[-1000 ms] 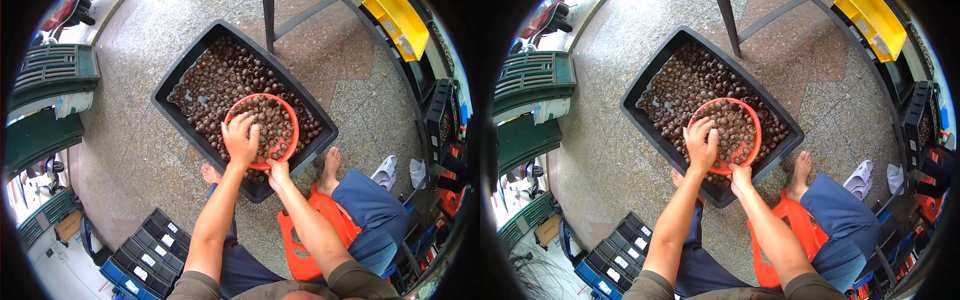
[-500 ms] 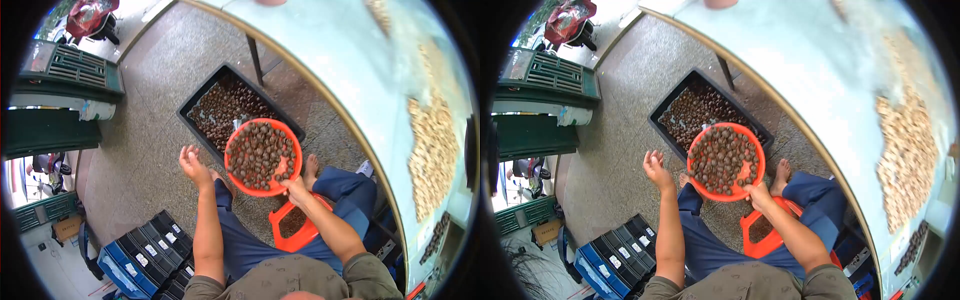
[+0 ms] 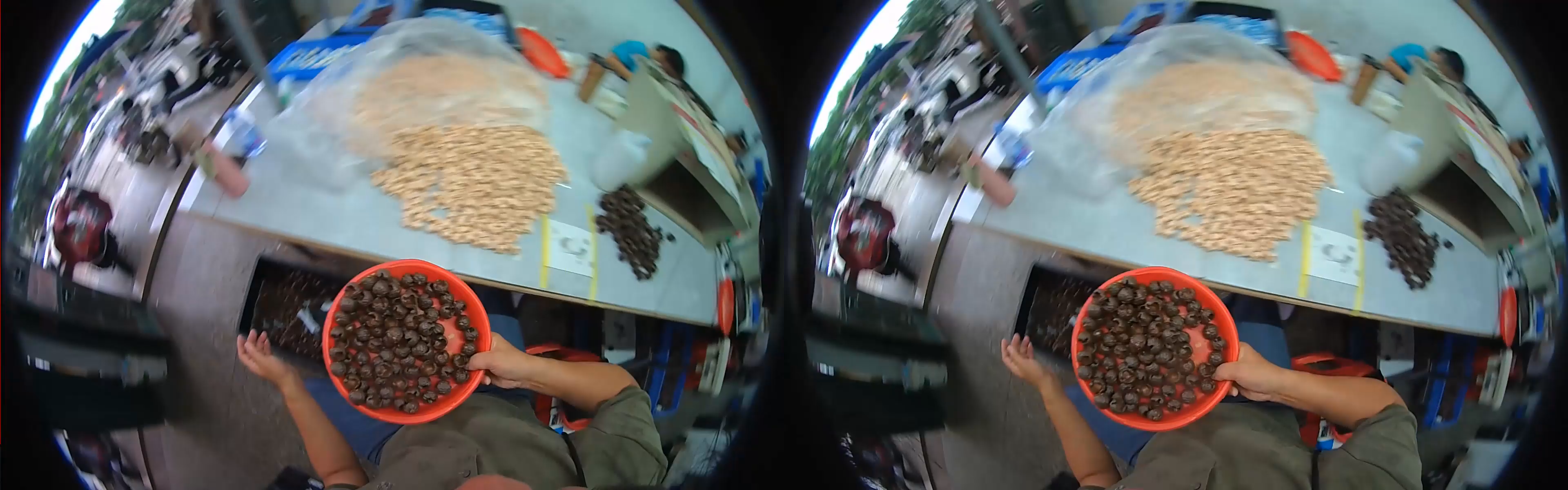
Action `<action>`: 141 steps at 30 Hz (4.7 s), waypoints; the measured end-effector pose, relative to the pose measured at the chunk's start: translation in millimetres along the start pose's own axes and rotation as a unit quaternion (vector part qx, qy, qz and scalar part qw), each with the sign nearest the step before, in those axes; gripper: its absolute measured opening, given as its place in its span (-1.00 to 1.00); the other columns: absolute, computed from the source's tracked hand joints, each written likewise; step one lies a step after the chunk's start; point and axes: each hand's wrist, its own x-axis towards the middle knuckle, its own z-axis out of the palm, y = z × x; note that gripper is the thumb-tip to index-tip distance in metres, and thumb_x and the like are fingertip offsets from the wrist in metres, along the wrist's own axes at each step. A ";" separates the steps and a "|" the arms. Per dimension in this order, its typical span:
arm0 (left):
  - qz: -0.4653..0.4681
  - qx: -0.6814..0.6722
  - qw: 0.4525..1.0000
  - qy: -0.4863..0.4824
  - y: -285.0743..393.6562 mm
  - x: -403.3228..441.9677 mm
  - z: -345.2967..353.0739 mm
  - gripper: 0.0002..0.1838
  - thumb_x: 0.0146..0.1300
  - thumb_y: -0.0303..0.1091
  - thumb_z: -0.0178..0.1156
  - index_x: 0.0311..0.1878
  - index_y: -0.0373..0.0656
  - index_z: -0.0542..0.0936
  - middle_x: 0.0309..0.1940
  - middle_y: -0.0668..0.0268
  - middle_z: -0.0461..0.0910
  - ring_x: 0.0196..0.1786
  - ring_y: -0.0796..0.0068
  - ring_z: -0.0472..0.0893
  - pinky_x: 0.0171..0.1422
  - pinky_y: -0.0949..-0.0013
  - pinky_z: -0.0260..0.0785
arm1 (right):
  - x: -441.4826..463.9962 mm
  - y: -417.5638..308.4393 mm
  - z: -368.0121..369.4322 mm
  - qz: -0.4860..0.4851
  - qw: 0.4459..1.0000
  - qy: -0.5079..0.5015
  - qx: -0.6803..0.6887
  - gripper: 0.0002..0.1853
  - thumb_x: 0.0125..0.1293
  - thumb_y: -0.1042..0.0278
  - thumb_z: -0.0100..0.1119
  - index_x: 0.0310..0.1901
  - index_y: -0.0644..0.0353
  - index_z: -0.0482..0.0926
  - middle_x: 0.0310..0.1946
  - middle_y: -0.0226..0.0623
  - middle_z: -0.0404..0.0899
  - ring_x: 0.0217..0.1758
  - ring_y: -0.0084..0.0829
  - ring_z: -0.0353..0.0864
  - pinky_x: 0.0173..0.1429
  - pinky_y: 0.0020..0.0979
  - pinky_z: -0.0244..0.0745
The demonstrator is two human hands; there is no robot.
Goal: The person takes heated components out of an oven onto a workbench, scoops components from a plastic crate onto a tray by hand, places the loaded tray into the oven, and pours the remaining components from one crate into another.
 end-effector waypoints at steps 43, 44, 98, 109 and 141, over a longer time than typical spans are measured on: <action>0.044 0.163 0.985 -0.044 -30.9 -104.6 254.0 -0.19 0.62 0.03 -0.15 0.57 -0.46 -0.11 0.46 -0.34 0.17 0.39 -0.09 0.43 0.42 0.05 0.36 | -338.7 -318.9 -640.2 -0.249 0.415 0.826 0.288 -0.41 0.24 0.46 0.28 0.25 0.56 0.33 0.23 0.19 0.49 0.11 -0.01 0.70 -0.23 -0.09 0.78; 0.047 0.143 0.987 -0.052 -27.4 -110.3 257.6 -0.19 0.62 0.03 -0.15 0.57 -0.46 -0.13 0.46 -0.35 0.17 0.39 -0.10 0.42 0.43 0.05 0.36 | -355.7 -298.6 -663.7 -0.276 0.448 0.786 0.323 -0.45 0.29 0.42 0.27 0.25 0.46 0.38 0.10 0.14 0.60 -0.09 -0.06 0.78 -0.30 -0.09 0.77; -0.181 0.495 0.849 0.038 -304.0 103.4 -110.3 -0.66 0.14 -0.25 0.24 -0.16 -0.33 0.48 -0.28 -0.12 0.64 -0.12 -0.19 0.64 0.06 -0.07 0.42 | 489.0 157.7 -0.2 -0.252 0.638 0.198 -0.701 -0.50 0.28 0.47 0.14 0.26 0.11 0.36 0.00 0.05 0.66 -0.13 0.15 0.69 -0.03 0.06 0.58; -0.190 0.509 0.838 0.049 -294.9 49.3 -181.1 -0.63 0.09 -0.31 0.25 -0.14 -0.43 0.48 -0.28 -0.16 0.62 -0.15 -0.21 0.63 0.08 -0.03 0.42 | 494.0 178.4 6.2 -0.283 0.624 0.097 -0.722 -0.53 0.23 0.56 0.13 0.19 0.16 0.37 -0.01 -0.01 0.61 -0.13 0.12 0.68 -0.07 0.02 0.60; -0.577 -0.097 0.806 0.084 -358.4 -85.4 -190.7 -0.28 0.52 0.29 -0.22 0.41 -0.10 0.44 0.30 0.17 0.56 0.30 0.25 0.58 0.28 0.12 0.52 | 437.0 368.1 -25.6 0.405 0.887 0.192 -0.108 -0.88 0.36 0.45 0.08 -0.10 0.20 0.50 -0.52 -0.33 0.53 -0.77 -0.56 0.31 -0.76 -0.51 0.12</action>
